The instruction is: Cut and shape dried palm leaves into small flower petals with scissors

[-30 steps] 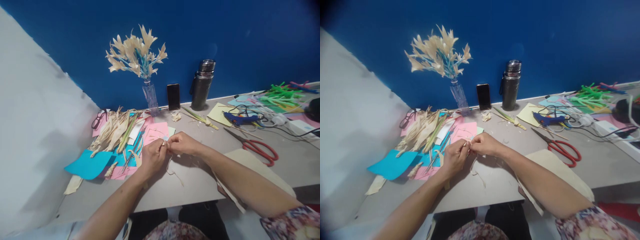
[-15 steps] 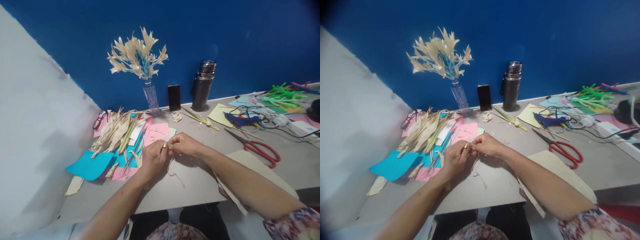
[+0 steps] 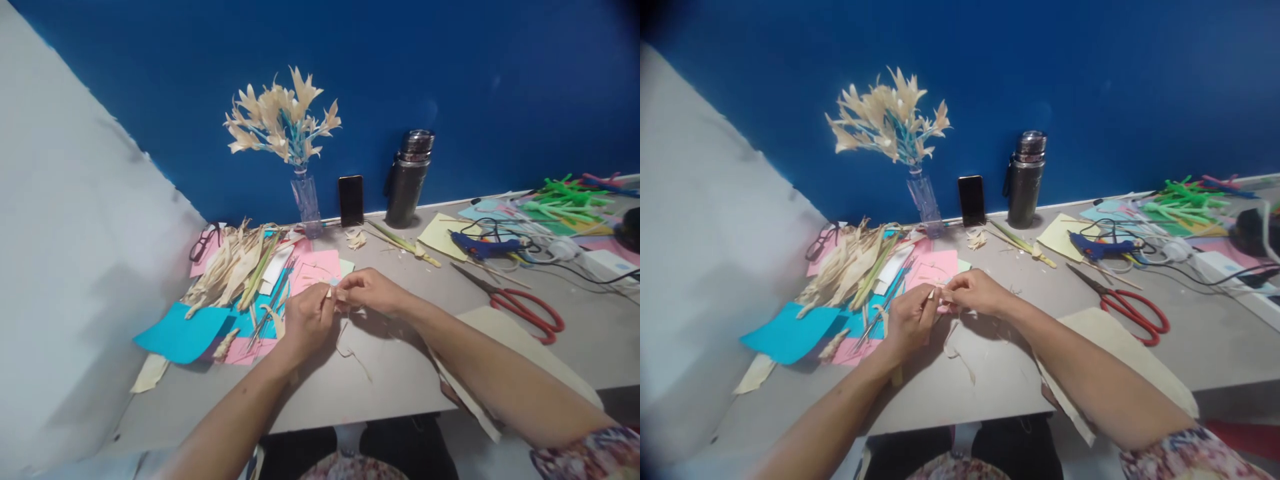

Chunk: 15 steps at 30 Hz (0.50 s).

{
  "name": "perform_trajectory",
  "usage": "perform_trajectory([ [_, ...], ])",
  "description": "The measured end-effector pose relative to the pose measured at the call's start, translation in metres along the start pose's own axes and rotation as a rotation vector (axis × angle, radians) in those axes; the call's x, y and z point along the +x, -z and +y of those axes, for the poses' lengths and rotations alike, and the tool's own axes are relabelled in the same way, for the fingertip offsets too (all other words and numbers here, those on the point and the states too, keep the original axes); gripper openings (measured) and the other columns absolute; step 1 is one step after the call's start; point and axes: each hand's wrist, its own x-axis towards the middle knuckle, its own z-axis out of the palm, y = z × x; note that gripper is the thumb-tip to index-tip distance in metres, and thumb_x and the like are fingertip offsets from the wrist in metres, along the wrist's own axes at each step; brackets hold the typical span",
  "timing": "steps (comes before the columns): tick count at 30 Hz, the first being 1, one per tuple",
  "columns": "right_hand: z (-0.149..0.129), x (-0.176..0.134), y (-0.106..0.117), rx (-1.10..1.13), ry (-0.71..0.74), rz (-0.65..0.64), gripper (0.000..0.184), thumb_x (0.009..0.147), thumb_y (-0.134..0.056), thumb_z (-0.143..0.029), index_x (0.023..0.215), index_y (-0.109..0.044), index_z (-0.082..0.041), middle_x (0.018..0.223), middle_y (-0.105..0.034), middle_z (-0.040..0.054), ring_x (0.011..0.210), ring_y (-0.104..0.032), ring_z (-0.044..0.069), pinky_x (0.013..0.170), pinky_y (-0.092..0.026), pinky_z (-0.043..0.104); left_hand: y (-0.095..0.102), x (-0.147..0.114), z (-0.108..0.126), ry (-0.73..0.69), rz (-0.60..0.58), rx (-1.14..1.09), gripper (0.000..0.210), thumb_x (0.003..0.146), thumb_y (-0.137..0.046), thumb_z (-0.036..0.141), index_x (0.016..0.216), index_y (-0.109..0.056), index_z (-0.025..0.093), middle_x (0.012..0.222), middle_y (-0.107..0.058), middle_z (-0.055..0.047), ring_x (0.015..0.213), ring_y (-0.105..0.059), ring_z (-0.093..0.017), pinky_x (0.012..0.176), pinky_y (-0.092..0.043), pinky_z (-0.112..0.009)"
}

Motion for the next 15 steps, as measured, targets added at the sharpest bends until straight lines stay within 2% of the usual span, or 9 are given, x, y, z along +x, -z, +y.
perform_trajectory([
  [4,0.0025,0.0005,0.0000,-0.191,0.052,0.076,0.022,0.078,-0.052,-0.022,0.062,-0.065,-0.013,0.061,-0.064,0.0008,0.059,-0.056,0.011,0.055,-0.038,0.020,-0.0013,-0.0004,-0.0001,-0.007,-0.011,0.010,0.034,0.096,-0.040,0.025,0.068,-0.057,0.018,0.067,-0.064,-0.003,0.061,-0.055,-0.014,0.061,-0.037,-0.027],
  [6,0.0058,0.0022,0.0005,-0.223,0.049,0.065,0.021,0.077,-0.051,-0.020,0.064,-0.066,-0.013,0.063,-0.066,0.0013,0.061,-0.058,0.012,0.056,-0.040,0.020,-0.0024,-0.0011,-0.0004,-0.032,-0.013,0.014,0.033,0.096,-0.041,0.024,0.068,-0.057,0.018,0.067,-0.064,-0.003,0.061,-0.055,-0.014,0.061,-0.036,-0.028],
  [12,0.0021,0.0023,0.0035,-0.071,-0.023,0.006,0.023,0.068,-0.050,-0.013,0.076,-0.072,-0.013,0.068,-0.070,0.0024,0.064,-0.063,0.013,0.059,-0.045,0.020,0.0004,0.0005,0.0003,-0.013,-0.002,-0.040,0.032,0.096,-0.039,0.024,0.070,-0.058,0.019,0.066,-0.063,-0.003,0.060,-0.055,-0.013,0.061,-0.036,-0.027],
  [15,-0.0018,-0.0004,0.0005,-0.030,-0.012,0.034,0.021,0.072,-0.054,-0.019,0.080,-0.073,-0.013,0.070,-0.071,0.0036,0.066,-0.063,0.015,0.059,-0.045,0.021,0.0009,0.0012,0.0014,0.016,0.000,-0.048,0.034,0.096,-0.040,0.025,0.065,-0.052,0.019,0.060,-0.058,-0.001,0.056,-0.052,-0.013,0.058,-0.034,-0.027],
])
